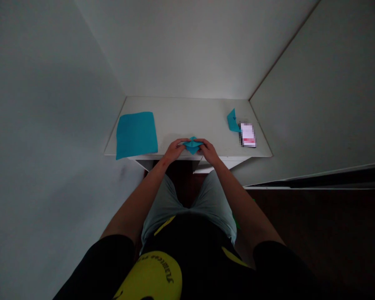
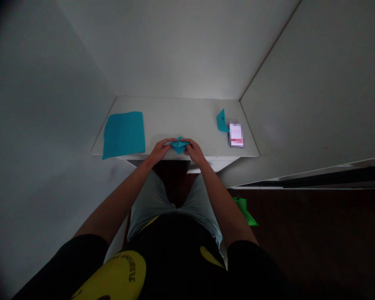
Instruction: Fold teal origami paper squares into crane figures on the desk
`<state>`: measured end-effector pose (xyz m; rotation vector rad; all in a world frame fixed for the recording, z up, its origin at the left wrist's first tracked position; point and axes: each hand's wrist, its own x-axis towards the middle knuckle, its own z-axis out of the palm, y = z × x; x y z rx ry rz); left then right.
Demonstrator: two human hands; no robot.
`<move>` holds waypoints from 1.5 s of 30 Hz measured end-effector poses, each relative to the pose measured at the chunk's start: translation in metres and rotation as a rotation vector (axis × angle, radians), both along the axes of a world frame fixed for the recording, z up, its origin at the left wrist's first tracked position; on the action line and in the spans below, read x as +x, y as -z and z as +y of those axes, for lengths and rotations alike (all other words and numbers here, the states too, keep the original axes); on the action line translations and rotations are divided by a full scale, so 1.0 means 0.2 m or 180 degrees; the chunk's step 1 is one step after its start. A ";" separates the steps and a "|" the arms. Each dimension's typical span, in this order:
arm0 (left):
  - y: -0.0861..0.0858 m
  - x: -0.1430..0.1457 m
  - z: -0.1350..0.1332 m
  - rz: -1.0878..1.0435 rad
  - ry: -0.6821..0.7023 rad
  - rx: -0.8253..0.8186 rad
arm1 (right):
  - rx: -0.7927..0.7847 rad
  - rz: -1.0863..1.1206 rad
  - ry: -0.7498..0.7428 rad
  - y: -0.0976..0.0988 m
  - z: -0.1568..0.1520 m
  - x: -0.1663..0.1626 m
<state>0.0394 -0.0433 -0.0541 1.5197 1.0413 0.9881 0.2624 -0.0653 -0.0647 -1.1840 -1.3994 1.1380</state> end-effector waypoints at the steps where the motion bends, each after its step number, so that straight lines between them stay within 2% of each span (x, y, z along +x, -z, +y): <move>1: -0.01 0.00 0.00 0.0002 0.0020 -0.0049 | -0.0030 0.0025 0.0015 0.00 0.00 0.00; 4: -0.01 0.00 0.00 0.0085 -0.0043 -0.0198 | -0.0090 0.0016 -0.0034 -0.02 -0.01 0.01; 9: 0.03 0.01 0.01 0.0066 -0.0011 -0.0393 | 0.0042 0.0035 -0.0256 -0.02 -0.02 -0.01; 13: 0.04 0.01 0.01 -0.0196 0.0172 -0.0422 | 0.0022 -0.0096 -0.0044 0.01 0.00 -0.04; 18: 0.02 0.03 0.03 0.0166 0.0231 -0.0244 | -0.0108 -0.0540 -0.0001 -0.01 0.02 -0.06; 23: 0.00 0.06 0.05 0.0243 -0.0094 -0.0306 | -0.0167 -0.0485 0.0045 -0.04 0.03 -0.06; 28: 0.00 0.08 0.05 0.0046 -0.0529 -0.0313 | -0.0112 -0.0191 0.0567 -0.02 0.06 -0.05; 32: 0.02 0.06 0.06 -0.0375 -0.1073 -0.0464 | -0.0066 0.0118 0.1092 0.02 0.09 0.01; 36: 0.05 0.02 0.06 -0.0373 -0.1529 -0.0580 | -0.0035 0.0073 0.1230 0.06 0.11 0.08; 39: 0.05 -0.01 0.04 0.0193 -0.1842 -0.0325 | -0.0023 -0.0324 0.1291 0.07 0.10 0.11; 41: 0.02 -0.02 0.00 0.0723 -0.1963 0.0161 | 0.0025 -0.0566 0.1323 0.08 0.09 0.10; 43: -0.01 0.00 -0.05 0.1243 -0.1611 0.0801 | 0.0094 -0.0714 0.1292 0.08 0.08 0.10; 45: -0.02 0.04 -0.12 0.1691 -0.0808 0.1336 | 0.0131 -0.0816 0.1209 0.08 0.07 0.09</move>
